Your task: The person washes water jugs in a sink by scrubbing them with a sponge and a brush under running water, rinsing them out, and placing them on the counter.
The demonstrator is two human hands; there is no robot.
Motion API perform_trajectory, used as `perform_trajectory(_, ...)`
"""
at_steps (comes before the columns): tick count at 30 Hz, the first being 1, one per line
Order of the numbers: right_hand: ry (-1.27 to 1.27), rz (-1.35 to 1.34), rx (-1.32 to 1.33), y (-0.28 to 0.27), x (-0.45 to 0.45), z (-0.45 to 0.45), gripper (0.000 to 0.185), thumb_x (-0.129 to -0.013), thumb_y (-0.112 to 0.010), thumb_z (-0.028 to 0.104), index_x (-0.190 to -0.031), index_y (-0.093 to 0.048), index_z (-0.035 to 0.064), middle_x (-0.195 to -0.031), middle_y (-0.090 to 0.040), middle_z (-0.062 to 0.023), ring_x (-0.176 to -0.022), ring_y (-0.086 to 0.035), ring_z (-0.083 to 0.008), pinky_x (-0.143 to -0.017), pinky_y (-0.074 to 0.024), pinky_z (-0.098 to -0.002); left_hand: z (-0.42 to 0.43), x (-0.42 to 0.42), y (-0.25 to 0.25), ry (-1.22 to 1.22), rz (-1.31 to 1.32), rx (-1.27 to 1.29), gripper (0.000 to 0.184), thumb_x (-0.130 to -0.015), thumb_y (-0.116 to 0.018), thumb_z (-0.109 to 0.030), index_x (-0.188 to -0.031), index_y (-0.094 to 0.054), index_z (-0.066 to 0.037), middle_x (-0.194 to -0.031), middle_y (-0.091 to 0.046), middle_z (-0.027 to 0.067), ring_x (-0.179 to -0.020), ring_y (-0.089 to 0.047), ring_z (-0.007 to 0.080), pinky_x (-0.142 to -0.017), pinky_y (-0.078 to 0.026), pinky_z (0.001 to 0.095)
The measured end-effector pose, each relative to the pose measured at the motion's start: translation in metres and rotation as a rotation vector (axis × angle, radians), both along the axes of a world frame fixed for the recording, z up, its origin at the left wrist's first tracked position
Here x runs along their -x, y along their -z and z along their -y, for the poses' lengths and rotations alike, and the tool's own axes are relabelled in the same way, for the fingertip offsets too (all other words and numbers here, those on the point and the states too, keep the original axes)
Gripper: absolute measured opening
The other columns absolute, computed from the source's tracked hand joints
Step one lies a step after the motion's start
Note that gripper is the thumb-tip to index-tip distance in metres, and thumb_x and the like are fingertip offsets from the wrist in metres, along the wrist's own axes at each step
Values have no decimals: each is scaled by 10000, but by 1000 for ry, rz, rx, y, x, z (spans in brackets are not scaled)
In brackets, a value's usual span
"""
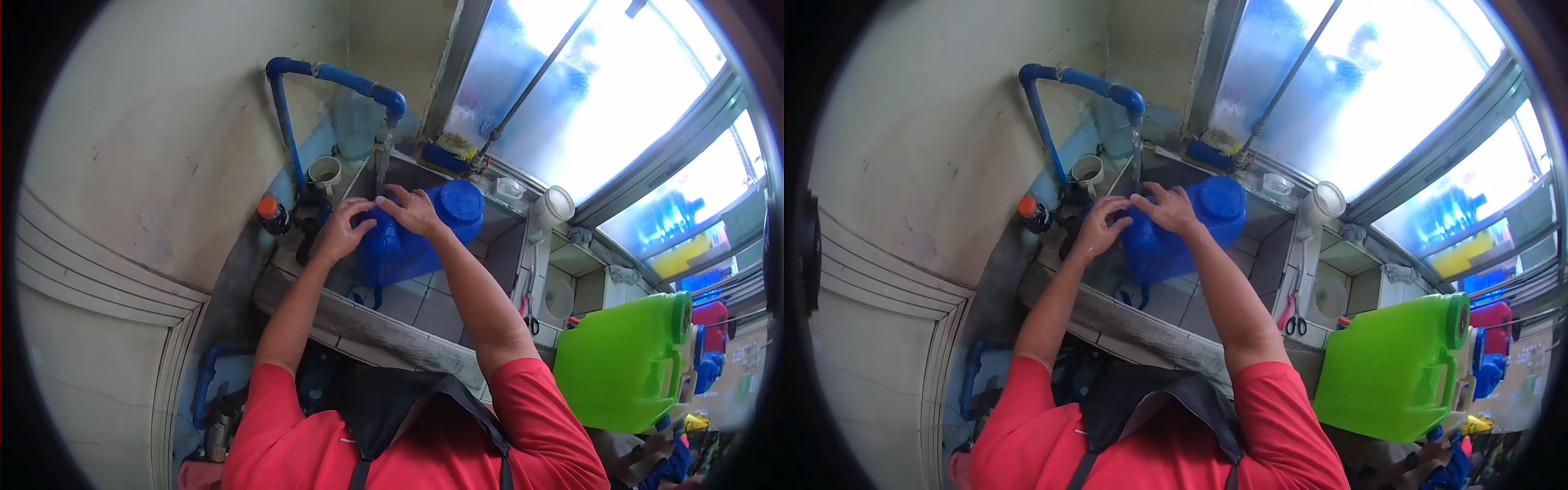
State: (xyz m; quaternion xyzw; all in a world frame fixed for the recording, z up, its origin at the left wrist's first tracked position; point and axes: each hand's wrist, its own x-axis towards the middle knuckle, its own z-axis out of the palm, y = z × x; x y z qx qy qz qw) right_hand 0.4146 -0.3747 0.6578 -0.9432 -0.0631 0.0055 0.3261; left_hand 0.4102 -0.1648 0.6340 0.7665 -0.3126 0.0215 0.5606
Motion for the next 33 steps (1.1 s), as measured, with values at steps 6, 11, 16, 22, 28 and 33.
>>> perform_trajectory(6,-35,23,263,8,-11,-15,538,-915,-492,567,-1229,-641,156,-1003,-719,-121,-1024,-646,-318,-1010,-354,-455,2,12,-13,-305,-56,-253,331,-738,-786,-121,-1052,-691,-75,-1076,-653,125,-1044,-613,327,-866,-504,399)
perform_trajectory(11,6,143,283,17,-5,-18,438,-917,-506,510,-1202,-666,217,-1002,-720,-129,-1039,-650,-294,-1028,-339,-475,-10,-1,1,-88,245,-300,290,-711,-769,-94,-990,-693,-81,-1087,-667,123,-1102,-605,320,-947,-475,395)
perform_trajectory(16,-47,148,92,7,3,-12,440,-941,-479,512,-1173,-676,195,-1019,-709,-150,-1028,-644,-326,-1015,-368,-478,-20,12,-5,-28,68,-162,660,-682,-820,-136,-1291,-570,-98,-1442,-472,149,-1374,-403,329,-1133,-326,426)
perform_trajectory(22,-197,108,-81,-9,16,-24,467,-952,-475,541,-1082,-714,161,-948,-707,-145,-924,-667,-322,-791,-520,-403,-16,56,3,124,150,-263,1090,-597,-910,-309,-1495,-337,-78,-1511,-364,188,-1426,-316,361,-1173,-254,439)
perform_trajectory(28,-198,-26,-591,-7,-39,-50,442,-924,-617,473,-971,-719,45,-814,-690,-96,-713,-660,-223,-652,-518,-339,19,109,-3,-139,175,-492,1078,-549,-875,-553,-1357,-425,0,-1273,-499,209,-1198,-486,389,-1029,-393,467)
perform_trajectory(33,83,-416,-1493,-82,-64,-46,286,-950,-602,284,-811,-640,37,-643,-558,-39,-582,-550,-141,-528,-438,-306,34,113,-6,-205,290,-674,1031,-518,-780,-706,-1208,-529,17,-1123,-579,186,-1002,-611,345,-846,-506,449)
